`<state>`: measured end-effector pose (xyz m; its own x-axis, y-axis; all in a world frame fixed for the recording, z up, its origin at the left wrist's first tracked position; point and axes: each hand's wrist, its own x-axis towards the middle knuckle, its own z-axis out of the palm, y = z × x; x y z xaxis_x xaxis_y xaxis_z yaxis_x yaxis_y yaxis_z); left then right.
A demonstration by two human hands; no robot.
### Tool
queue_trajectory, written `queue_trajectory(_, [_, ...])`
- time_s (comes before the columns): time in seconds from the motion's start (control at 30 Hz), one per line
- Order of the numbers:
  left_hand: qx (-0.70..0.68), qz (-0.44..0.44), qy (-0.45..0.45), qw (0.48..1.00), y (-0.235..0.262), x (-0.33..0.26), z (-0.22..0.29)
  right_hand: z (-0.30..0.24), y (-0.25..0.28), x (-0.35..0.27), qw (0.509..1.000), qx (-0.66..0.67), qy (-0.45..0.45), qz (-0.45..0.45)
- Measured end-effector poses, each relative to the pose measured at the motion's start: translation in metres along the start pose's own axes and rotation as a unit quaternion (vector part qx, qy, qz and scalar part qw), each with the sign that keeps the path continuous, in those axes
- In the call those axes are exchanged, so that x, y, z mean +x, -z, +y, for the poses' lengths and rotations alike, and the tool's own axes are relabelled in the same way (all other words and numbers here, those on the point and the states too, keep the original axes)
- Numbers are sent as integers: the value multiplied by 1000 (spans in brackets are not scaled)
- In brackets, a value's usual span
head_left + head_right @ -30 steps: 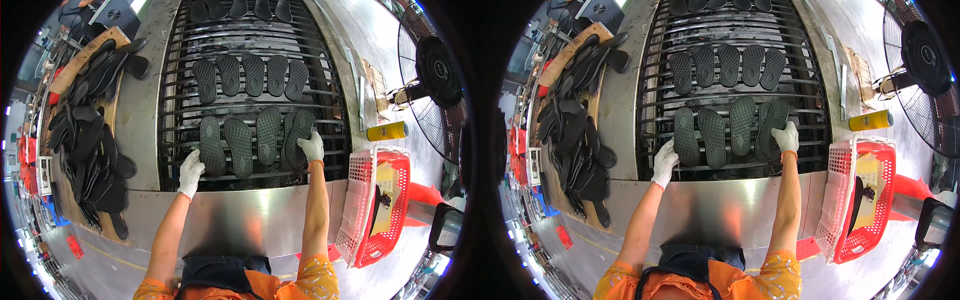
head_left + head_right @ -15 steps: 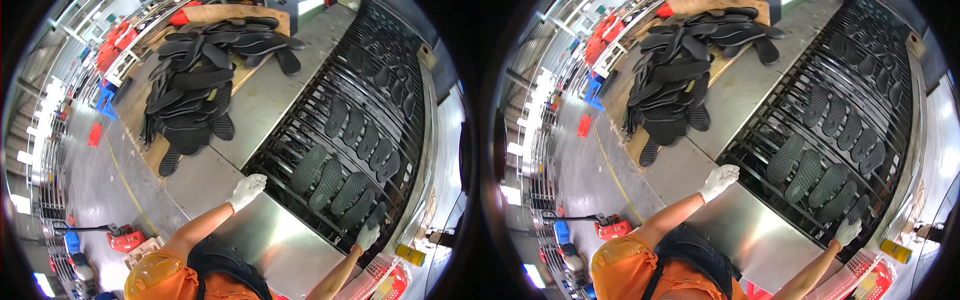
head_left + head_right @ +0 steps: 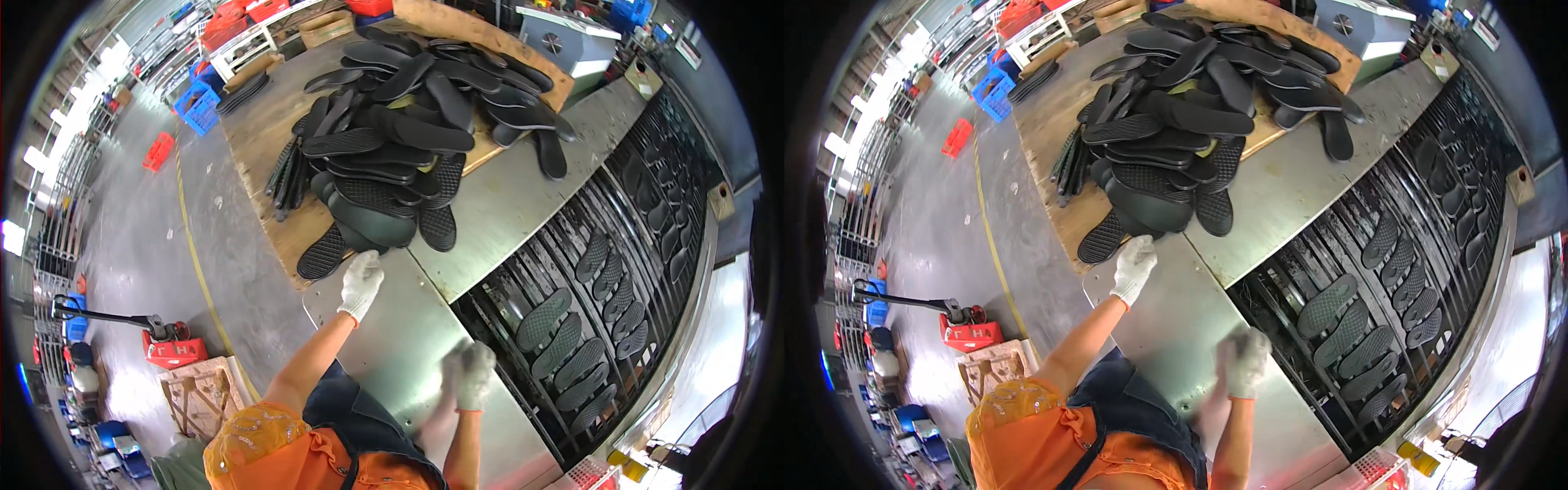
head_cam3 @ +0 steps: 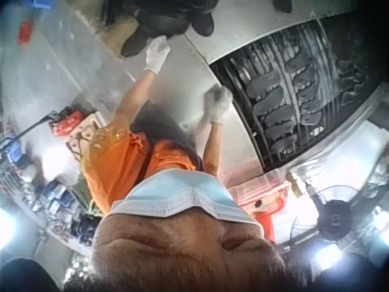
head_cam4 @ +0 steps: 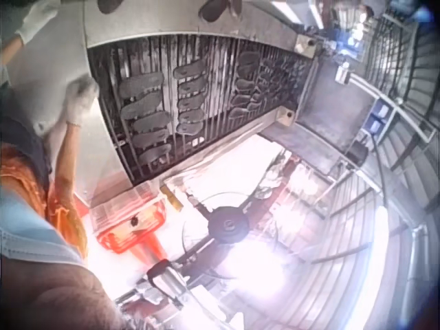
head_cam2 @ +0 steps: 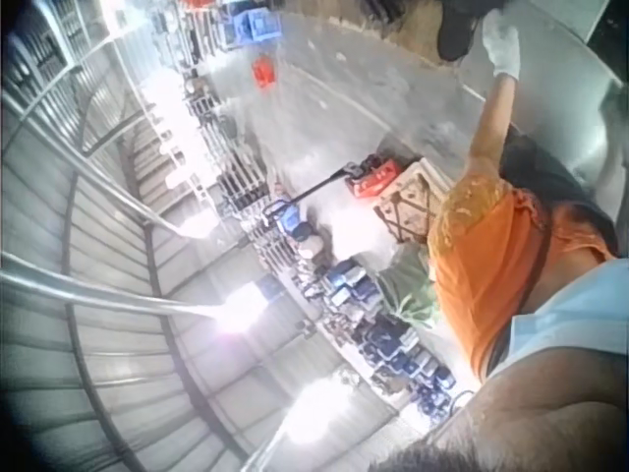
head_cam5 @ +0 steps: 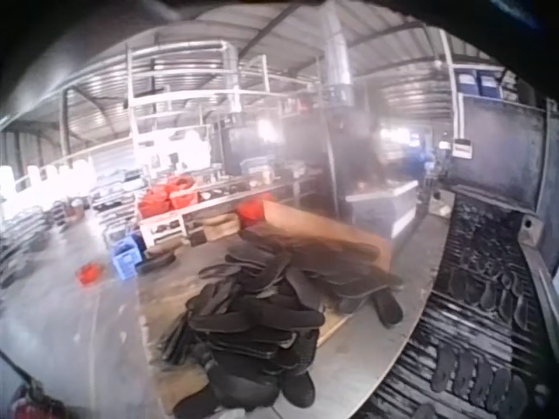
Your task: The person picks black slipper soles from a wooden table and places them onto a moving conveyor belt. They handle the soles in pairs, arranging them in rows on the belt. The person also handles a red plastic bag at the start and later arranges slipper uppers on the table.
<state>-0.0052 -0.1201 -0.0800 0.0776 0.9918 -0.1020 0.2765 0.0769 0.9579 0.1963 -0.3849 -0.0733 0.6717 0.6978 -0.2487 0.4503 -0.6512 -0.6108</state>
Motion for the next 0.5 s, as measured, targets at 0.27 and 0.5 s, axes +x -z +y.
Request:
queue_trajectory(0.27, [-103, 164, 142, 971, 54, 72, 26, -172, -57, 64, 955, -99, 279, -32])
queue_trajectory(0.5, [-137, 77, 151, 976, 62, 124, 0, -298, -85, 145, 892, -139, 430, 9])
